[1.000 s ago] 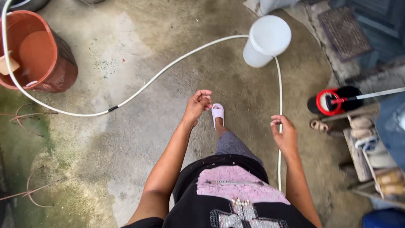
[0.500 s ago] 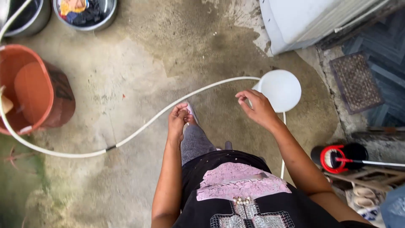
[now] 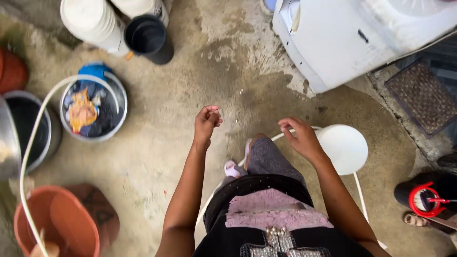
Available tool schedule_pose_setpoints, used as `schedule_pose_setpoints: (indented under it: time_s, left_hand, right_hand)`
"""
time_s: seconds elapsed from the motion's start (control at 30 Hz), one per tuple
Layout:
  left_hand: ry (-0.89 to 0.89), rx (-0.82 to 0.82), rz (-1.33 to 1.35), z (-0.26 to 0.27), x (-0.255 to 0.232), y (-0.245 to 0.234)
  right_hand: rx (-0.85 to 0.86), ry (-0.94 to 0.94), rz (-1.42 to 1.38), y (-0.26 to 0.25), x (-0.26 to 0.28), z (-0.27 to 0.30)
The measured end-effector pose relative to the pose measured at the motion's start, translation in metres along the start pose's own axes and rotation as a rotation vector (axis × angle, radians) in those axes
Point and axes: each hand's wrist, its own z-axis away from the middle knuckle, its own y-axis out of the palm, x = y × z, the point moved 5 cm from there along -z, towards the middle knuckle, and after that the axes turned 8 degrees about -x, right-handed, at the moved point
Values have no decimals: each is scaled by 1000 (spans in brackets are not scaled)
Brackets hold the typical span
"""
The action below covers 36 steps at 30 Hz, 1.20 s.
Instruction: Clear the dining table of dishes, wash a rag by hand, and then wipe the table surface.
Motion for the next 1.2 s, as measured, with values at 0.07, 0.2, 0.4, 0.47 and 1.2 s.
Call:
schedule_pose_setpoints:
  time_s: [0.07, 0.2, 0.4, 0.47, 1.2]
  left_hand:
    - [3, 71, -1, -67, -37, 38]
    - [7, 199, 18, -212, -81, 116]
    - [-74, 299, -41, -375, -118, 202]
    - [-101, 307, -81, -436, -147, 223]
    - [155, 832, -887, -1140, -59, 560]
  right_hand:
    - [-30, 92, -41, -2, -32, -46]
    - [-96, 283, -6, 0, -105, -157]
    - [-137, 241, 35, -22, -153, -371]
    - [-117, 245, 52, -35, -143, -449]
    - [-562, 770, 68, 52, -479, -1005]
